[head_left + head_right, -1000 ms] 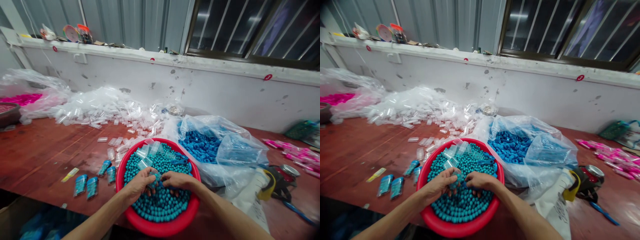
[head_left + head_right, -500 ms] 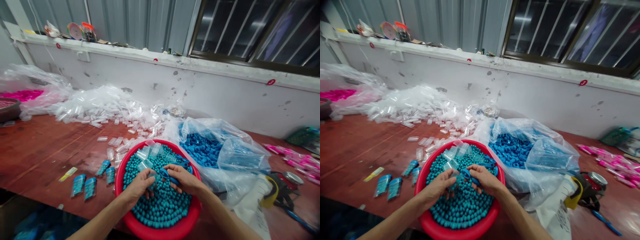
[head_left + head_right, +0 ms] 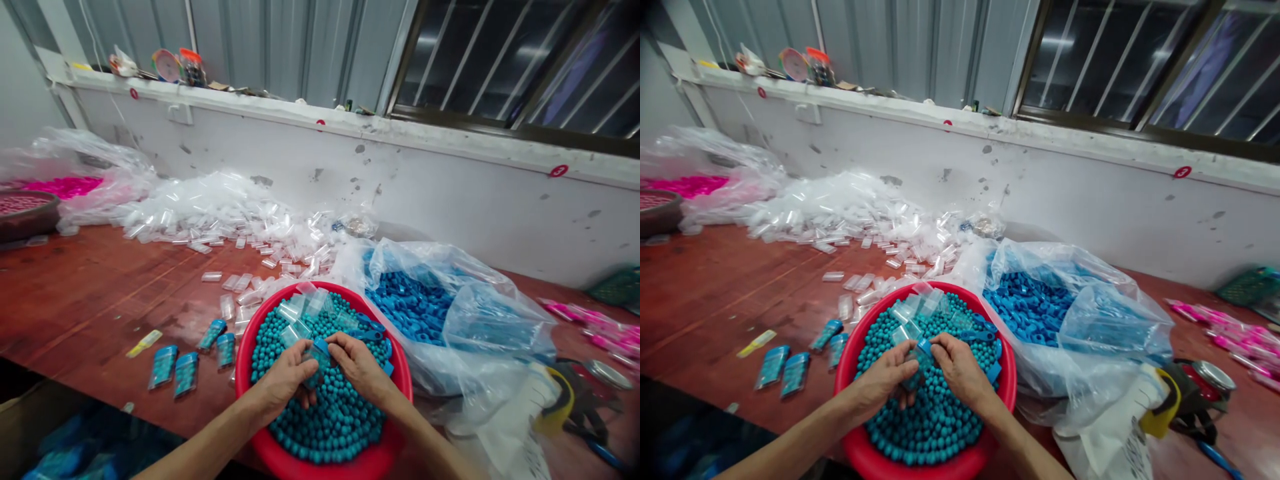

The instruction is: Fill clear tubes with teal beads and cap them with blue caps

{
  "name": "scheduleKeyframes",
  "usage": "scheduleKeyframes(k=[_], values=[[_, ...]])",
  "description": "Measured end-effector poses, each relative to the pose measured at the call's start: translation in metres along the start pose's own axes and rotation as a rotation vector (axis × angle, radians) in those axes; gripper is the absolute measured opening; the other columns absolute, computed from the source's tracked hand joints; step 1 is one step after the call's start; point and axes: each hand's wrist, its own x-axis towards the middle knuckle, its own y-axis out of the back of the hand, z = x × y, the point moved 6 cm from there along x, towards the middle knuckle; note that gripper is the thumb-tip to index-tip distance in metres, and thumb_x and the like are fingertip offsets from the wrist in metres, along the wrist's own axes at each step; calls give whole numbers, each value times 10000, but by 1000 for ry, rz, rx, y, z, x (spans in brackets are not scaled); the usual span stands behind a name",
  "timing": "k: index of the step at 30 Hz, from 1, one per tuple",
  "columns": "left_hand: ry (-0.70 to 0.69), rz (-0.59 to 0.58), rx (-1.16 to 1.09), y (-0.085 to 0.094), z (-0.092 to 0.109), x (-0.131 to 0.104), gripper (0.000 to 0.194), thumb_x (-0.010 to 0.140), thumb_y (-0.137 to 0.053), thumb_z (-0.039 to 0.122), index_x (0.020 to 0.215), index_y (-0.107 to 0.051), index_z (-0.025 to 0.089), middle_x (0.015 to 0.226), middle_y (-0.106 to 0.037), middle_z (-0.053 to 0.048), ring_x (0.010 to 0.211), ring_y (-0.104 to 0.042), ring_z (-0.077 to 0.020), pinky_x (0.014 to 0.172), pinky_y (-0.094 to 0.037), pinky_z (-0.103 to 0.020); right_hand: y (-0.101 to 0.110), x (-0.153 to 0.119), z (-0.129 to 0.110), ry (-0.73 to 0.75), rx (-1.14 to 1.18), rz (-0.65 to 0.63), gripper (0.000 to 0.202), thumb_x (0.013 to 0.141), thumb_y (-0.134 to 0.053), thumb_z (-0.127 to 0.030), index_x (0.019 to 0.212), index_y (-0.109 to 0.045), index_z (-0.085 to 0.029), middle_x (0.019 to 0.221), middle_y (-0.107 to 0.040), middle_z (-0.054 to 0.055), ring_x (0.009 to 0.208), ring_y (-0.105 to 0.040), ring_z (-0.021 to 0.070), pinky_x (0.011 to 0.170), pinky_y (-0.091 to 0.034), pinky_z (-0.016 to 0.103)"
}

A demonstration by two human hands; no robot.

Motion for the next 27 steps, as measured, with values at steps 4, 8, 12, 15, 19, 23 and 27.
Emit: scheduleKeyframes(k=[4, 8, 12, 15, 19, 23, 27], values=[[-27, 21, 24, 1, 0, 1, 375, 703, -559, 392, 970, -420, 168, 606, -527, 41, 376, -499, -69, 306, -344, -140, -1, -1, 1, 6, 18, 73, 210, 839, -425, -298, 823, -594, -174, 620, -477, -37, 574, -436, 107, 552, -364, 212], [-28, 33, 37, 1, -1, 0, 444, 703, -552, 383, 1055, -427, 143, 540, -501, 53, 348, -471, -67, 291, -319, -136, 0, -2, -3, 15, -51, 89, 216, 834, -438, -287, 889, -621, -185, 663, -542, -22, 619, -481, 127, 595, -385, 227], [-36, 58, 39, 2, -1, 0, 532, 698, -551, 386, 1139, -386, 140, 522, -500, 57, 341, -466, -68, 287, -306, -133, 0, -5, -13, 72, -73, 52, 238, 850, -421, -276, 915, -638, -202, 729, -595, -14, 698, -525, 138, 665, -396, 233], [-71, 92, 86, 4, 1, 1, 566, 694, -556, 380, 1168, -364, 138, 512, -491, 65, 331, -455, -63, 285, -301, -132, 1, -6, -14, 52, -86, 86, 235, 850, -425, -269, 919, -636, -191, 701, -585, -17, 664, -517, 131, 632, -394, 227], [-55, 67, 78, 3, 1, 1, 606, 682, -563, 381, 1191, -341, 138, 526, -498, 65, 329, -455, -61, 281, -291, -130, -1, -7, -11, 13, -66, 122, 225, 841, -437, -255, 913, -635, -177, 677, -580, -16, 629, -513, 128, 587, -395, 222], [-69, 71, 100, 1, 3, -1, 559, 701, -533, 361, 1181, -348, 143, 495, -478, 77, 302, -419, -54, 273, -261, -129, -2, -9, -13, 102, -73, 128, 212, 834, -458, -240, 919, -646, -191, 766, -626, 0, 716, -554, 141, 678, -409, 236], [-104, 131, 146, 2, 7, -4, 418, 717, -518, 333, 1082, -405, 162, 483, -421, 98, 287, -351, -35, 277, -258, -133, -4, -10, -12, 125, -70, 64, 211, 834, -470, -259, 914, -654, -196, 741, -632, -2, 672, -554, 138, 621, -410, 228]])
